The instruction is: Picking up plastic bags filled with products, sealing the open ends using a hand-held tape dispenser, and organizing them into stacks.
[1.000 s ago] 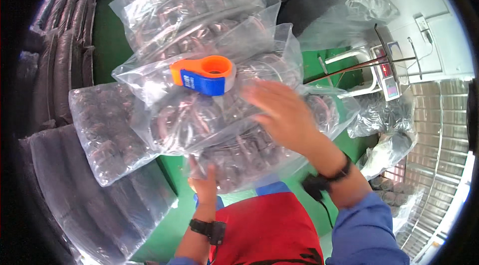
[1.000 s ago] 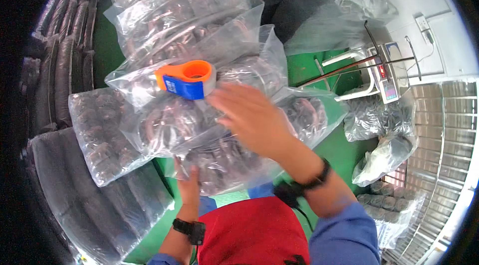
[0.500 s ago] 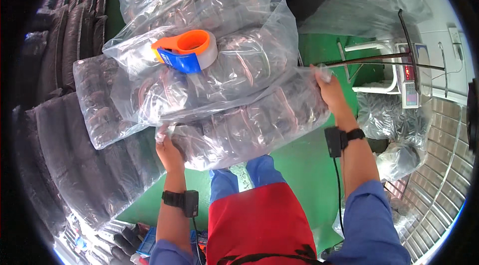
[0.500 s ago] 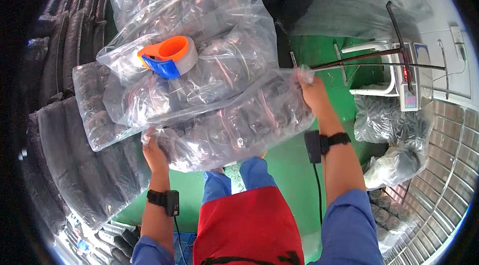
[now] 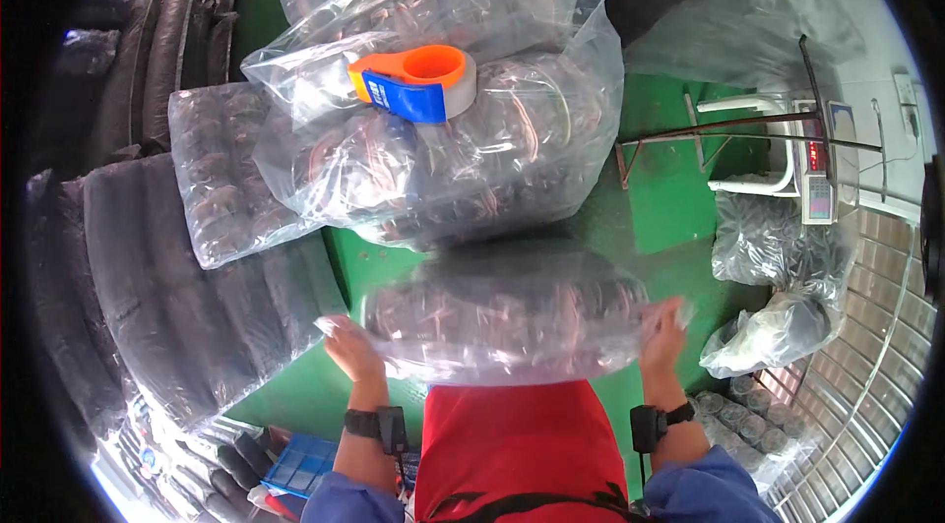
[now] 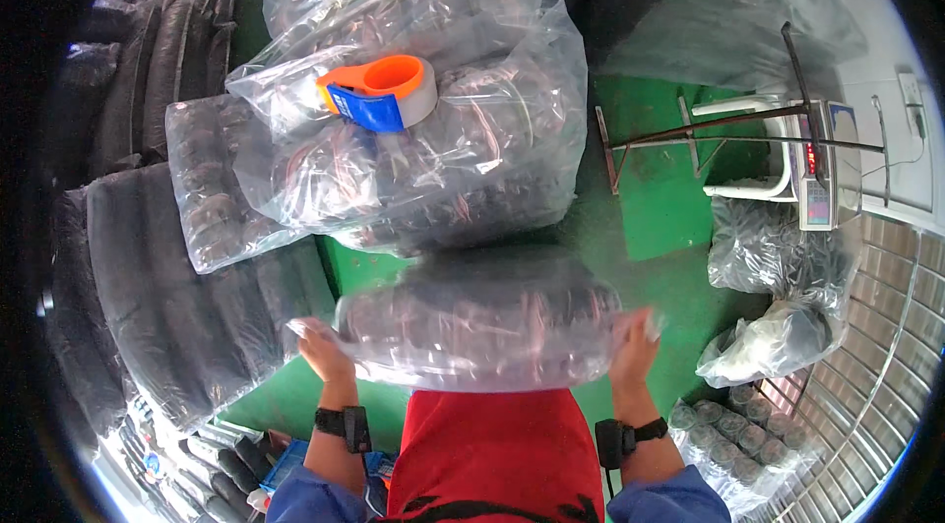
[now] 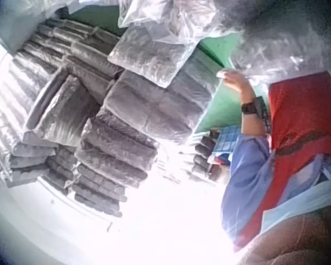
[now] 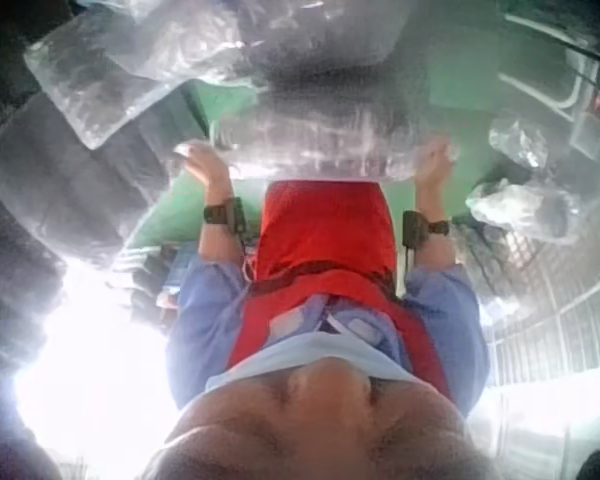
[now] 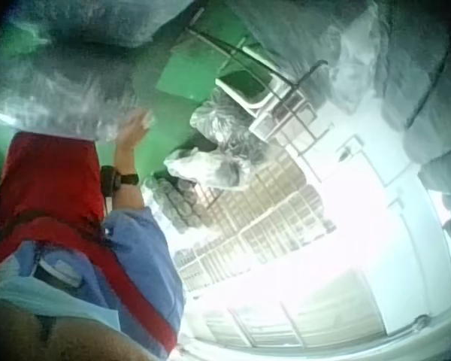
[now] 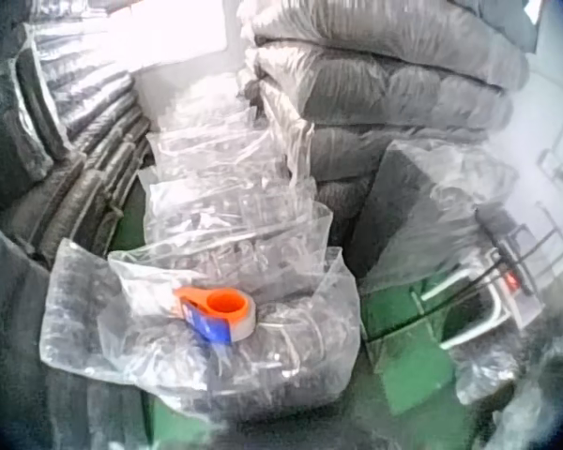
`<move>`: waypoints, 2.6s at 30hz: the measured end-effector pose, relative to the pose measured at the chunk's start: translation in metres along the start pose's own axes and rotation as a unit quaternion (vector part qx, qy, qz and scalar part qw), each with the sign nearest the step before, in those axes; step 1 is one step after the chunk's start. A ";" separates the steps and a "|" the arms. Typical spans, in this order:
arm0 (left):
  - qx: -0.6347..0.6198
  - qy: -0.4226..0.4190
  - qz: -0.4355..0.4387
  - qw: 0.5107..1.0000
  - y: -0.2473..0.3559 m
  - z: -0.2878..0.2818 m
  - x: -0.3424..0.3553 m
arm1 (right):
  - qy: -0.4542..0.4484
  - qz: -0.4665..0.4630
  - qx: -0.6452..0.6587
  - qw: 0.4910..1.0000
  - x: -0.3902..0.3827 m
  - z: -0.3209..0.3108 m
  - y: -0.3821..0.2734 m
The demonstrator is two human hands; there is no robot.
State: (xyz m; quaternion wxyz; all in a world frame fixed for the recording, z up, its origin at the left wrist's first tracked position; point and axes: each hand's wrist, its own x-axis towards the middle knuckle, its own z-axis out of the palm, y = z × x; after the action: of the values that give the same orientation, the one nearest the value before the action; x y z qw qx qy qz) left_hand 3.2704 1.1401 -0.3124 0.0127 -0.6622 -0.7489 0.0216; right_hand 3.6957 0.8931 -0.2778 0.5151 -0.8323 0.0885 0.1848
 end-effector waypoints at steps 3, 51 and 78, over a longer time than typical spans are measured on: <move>0.310 0.087 0.297 0.899 -0.004 -0.028 -0.017 | -0.109 0.043 0.081 0.990 -0.020 -0.044 -0.004; -0.180 -0.301 0.215 0.911 -0.079 -0.188 0.006 | -0.393 -0.406 -0.316 0.763 -0.119 0.057 0.010; -0.075 -0.259 0.628 0.730 0.074 -0.087 -0.120 | -0.398 -0.286 -0.356 0.795 -0.090 -0.072 -0.014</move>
State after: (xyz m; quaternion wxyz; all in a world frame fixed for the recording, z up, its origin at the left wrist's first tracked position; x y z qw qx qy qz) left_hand 3.3626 1.0313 -0.2282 -0.2479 -0.9491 -0.1363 0.1388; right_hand 3.6334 0.8313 -0.2009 0.2017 -0.7970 -0.4390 0.3626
